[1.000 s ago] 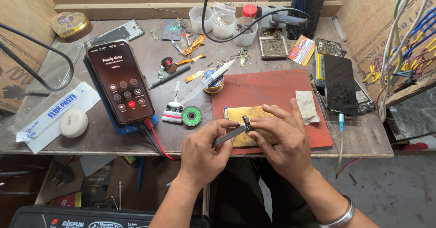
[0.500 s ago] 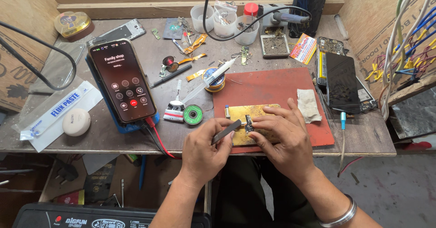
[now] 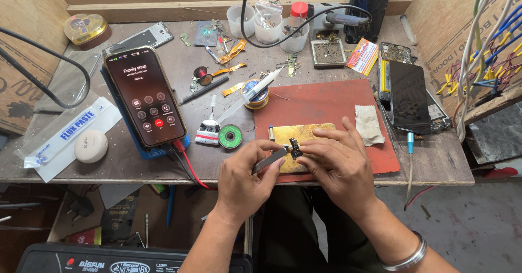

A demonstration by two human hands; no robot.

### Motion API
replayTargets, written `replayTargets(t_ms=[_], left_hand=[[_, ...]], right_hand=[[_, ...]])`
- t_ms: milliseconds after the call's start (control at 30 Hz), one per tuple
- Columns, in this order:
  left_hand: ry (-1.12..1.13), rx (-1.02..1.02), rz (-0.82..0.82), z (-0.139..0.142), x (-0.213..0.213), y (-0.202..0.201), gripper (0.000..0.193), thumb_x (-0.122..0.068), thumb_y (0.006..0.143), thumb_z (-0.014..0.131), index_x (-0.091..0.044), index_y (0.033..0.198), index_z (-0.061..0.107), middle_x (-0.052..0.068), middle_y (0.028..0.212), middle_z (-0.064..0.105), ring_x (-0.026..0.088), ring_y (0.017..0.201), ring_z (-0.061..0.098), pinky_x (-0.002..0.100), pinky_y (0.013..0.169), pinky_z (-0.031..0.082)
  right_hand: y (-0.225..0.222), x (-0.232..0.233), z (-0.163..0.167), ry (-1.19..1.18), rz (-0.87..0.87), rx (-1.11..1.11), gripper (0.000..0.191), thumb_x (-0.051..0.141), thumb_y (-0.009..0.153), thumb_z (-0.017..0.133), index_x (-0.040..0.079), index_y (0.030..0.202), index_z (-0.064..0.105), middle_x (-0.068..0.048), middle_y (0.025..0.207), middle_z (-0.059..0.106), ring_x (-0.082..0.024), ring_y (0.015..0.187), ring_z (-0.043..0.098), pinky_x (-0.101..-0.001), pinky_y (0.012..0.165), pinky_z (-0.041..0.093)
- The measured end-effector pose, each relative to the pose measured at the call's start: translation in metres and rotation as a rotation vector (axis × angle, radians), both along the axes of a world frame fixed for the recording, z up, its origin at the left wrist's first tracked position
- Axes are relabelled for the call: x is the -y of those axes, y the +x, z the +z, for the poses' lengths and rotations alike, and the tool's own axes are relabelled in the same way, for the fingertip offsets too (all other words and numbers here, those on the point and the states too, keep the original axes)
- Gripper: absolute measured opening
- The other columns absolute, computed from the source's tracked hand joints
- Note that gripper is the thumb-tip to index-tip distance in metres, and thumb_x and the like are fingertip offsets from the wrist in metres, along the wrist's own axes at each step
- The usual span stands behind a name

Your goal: The person solders a small component onto a phone circuit board held in a bench jig. They position the part with tweezers, apply the soldering iron to its contacts, then press and reposition the component by hand and with tweezers while continuing to solder.

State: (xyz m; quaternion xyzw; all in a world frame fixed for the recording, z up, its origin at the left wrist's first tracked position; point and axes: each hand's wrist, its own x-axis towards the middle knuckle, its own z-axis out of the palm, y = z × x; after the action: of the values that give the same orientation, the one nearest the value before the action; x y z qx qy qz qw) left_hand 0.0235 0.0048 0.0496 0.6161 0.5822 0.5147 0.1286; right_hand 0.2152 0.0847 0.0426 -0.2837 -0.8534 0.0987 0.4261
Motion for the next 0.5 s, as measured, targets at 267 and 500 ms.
replayTargets(t_ms=[267, 500], left_hand=[[0.088, 0.007, -0.035, -0.0033, 0.0002, -0.001, 0.04, -0.01, 0.079, 0.086, -0.005, 0.076, 0.046, 0.007, 0.097, 0.078, 0.016, 0.06, 0.065, 0.029, 0.051, 0.048], [0.075, -0.018, -0.027, -0.0036, 0.0005, 0.0, 0.041, -0.009, 0.077, 0.086, -0.005, 0.069, 0.047, 0.006, 0.094, 0.08, 0.019, 0.053, 0.061, 0.031, 0.049, 0.046]], right_hand=[[0.0022, -0.0003, -0.0001, 0.0, 0.035, 0.018, 0.019, 0.025, 0.084, 0.08, 0.016, 0.099, 0.074, 0.003, 0.104, 0.077, -0.021, 0.116, 0.067, -0.0553, 0.123, 0.03], [0.0031, 0.0, -0.0023, -0.009, 0.028, 0.008, 0.022, 0.028, 0.082, 0.081, 0.016, 0.1, 0.074, 0.002, 0.102, 0.077, -0.021, 0.113, 0.067, -0.0552, 0.122, 0.032]])
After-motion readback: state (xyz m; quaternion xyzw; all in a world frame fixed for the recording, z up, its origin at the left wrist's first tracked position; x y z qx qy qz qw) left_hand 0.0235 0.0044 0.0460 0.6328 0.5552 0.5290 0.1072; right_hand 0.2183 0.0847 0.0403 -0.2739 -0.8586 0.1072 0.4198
